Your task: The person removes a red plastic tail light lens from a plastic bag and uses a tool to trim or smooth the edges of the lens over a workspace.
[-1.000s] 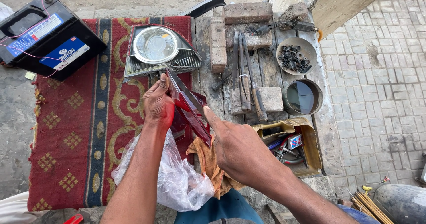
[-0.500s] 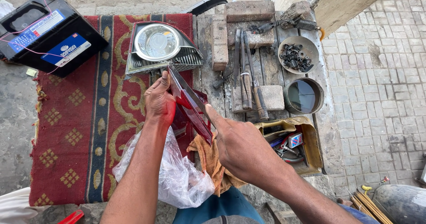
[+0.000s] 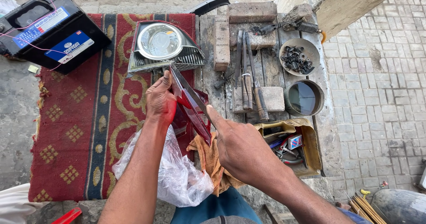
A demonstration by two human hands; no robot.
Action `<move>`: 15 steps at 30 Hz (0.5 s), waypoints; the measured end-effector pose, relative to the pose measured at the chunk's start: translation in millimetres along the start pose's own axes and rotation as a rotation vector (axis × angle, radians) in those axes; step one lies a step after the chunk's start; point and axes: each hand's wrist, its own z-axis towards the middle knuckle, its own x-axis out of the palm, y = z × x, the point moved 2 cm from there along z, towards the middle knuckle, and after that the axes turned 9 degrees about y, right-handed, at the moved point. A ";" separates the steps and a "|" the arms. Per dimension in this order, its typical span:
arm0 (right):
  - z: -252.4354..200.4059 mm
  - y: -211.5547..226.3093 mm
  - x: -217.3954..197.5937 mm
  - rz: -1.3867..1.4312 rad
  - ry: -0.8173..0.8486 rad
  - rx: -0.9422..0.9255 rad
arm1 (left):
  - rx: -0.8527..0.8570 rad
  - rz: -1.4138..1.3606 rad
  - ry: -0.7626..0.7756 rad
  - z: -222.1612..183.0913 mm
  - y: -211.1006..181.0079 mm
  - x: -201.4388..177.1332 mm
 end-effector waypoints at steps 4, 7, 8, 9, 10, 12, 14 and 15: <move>-1.3 -0.9 2.4 -0.002 0.015 0.012 | 0.005 -0.022 -0.012 -0.7 -0.8 -0.2; -1.9 -2.0 6.0 -0.028 0.004 -0.014 | -0.007 -0.020 0.000 -1.1 -1.3 0.3; -2.6 -1.6 6.2 -0.017 -0.005 -0.019 | -0.002 -0.023 0.000 -0.8 -0.6 -0.4; -3.2 -1.2 6.4 -0.006 -0.014 -0.024 | 0.003 -0.027 0.001 -0.3 0.1 -0.9; -3.6 -0.8 6.1 -0.007 -0.014 -0.024 | 0.003 -0.027 0.001 -1.5 -1.2 1.4; -4.2 -0.2 6.6 0.011 0.006 0.002 | -0.008 -0.016 0.010 -4.5 -4.1 5.1; -4.4 0.8 6.9 0.007 0.014 0.010 | -0.002 -0.017 0.011 -2.3 -1.9 1.5; -4.7 0.9 6.9 0.002 0.023 0.020 | 0.004 -0.018 0.012 -1.0 -0.2 0.1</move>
